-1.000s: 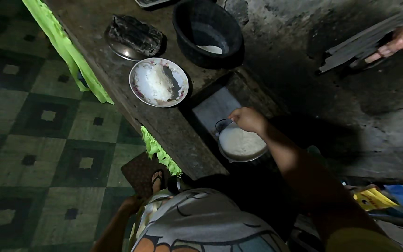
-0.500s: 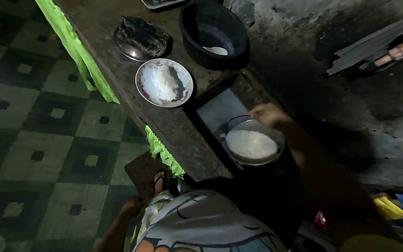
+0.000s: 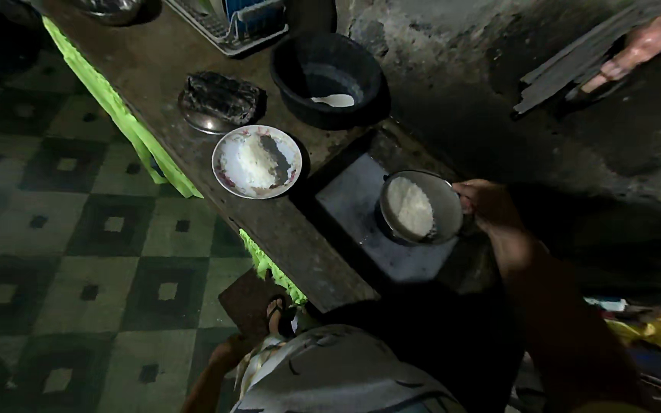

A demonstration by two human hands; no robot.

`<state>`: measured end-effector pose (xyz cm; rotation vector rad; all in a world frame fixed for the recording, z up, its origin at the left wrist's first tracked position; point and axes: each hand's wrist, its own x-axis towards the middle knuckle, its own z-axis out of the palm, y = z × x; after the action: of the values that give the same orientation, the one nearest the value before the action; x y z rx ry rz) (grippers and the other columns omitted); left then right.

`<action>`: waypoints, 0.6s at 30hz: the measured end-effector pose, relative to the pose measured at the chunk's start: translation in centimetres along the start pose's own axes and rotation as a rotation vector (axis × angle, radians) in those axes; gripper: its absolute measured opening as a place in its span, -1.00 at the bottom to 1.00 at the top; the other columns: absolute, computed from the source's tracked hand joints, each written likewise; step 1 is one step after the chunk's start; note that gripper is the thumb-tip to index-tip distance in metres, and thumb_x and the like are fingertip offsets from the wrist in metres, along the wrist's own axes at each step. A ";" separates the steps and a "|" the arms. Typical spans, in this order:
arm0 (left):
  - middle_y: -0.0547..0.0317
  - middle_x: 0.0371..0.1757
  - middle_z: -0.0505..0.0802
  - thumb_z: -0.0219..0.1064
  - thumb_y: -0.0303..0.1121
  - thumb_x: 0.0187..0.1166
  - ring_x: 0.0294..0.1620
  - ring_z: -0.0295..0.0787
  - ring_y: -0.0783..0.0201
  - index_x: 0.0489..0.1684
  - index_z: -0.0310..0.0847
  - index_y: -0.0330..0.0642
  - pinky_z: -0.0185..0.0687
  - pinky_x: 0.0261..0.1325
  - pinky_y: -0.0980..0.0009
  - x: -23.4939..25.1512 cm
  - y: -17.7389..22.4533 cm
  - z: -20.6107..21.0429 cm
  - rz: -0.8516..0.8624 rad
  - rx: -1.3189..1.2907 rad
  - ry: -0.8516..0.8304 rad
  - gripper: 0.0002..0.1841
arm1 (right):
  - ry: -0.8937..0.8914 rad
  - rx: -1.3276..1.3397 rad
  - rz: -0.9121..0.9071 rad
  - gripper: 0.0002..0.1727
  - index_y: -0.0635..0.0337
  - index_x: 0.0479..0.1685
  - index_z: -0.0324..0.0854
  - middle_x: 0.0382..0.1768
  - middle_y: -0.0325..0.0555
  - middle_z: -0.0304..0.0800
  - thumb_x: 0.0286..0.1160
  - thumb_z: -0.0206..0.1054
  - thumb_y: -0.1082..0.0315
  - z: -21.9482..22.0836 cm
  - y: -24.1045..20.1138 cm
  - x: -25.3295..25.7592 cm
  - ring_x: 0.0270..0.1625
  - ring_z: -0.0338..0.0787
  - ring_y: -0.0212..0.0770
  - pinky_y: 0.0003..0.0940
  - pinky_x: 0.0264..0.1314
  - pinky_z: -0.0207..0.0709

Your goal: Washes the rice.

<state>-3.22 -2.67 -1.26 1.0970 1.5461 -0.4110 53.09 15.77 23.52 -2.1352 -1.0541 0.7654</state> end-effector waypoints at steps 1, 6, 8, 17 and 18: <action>-0.27 0.44 0.73 0.18 -0.06 0.82 0.51 0.63 -0.21 0.51 0.58 -0.22 0.41 0.58 -0.19 -0.1 0.4 -0.2 0.009 0.001 0.001 -0.51 | 0.009 0.006 0.017 -0.70 0.17 0.07 0.73 -0.53 -0.34 0.50 0.66 0.36 0.13 0.1 0.2 0.1 -0.58 0.38 -0.48 -0.51 -0.45 0.38; -0.28 0.44 0.73 0.15 -0.08 0.84 0.53 0.61 -0.21 0.51 0.58 -0.25 0.38 0.60 -0.19 -0.1 0.9 0.1 0.019 0.082 -0.041 -0.52 | -0.153 -0.088 -0.013 -0.73 0.34 0.05 0.71 -0.28 -0.03 0.72 0.68 0.36 0.27 0.0 1.4 -1.7 -0.32 0.65 -0.25 -0.25 -0.12 0.62; -0.29 0.45 0.72 0.13 -0.07 0.85 0.55 0.59 -0.21 0.49 0.60 -0.27 0.36 0.63 -0.17 0.1 0.6 0.5 0.014 0.139 -0.073 -0.51 | -0.285 -0.292 -0.056 -0.74 0.32 0.04 0.78 0.00 0.16 0.84 0.67 0.39 0.28 1.0 2.1 -2.9 0.05 0.82 0.02 0.10 0.26 0.65; -0.27 0.44 0.74 0.13 -0.12 0.85 0.52 0.62 -0.19 0.51 0.57 -0.26 0.40 0.60 -0.15 1.1 0.4 -0.4 0.021 0.155 -0.036 -0.53 | -0.463 -0.737 -0.361 -0.67 0.28 0.28 0.75 0.32 0.31 0.72 0.69 0.35 0.30 0.2 -0.7 -3.7 0.43 0.68 0.27 0.25 0.57 0.45; -0.27 0.42 0.75 0.13 -0.12 0.85 0.50 0.64 -0.19 0.51 0.57 -0.25 0.43 0.58 -0.16 1.1 0.5 -0.5 0.016 0.137 -0.024 -0.54 | -0.302 -0.687 -0.475 -0.69 0.33 0.22 0.75 0.24 0.36 0.75 0.72 0.30 0.31 -2.5 -2.4 -3.4 0.34 0.72 0.32 0.29 0.48 0.49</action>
<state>-3.04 -1.53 -1.98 1.2050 1.5046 -0.5230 52.01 13.42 27.63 -2.1733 -2.1362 0.5432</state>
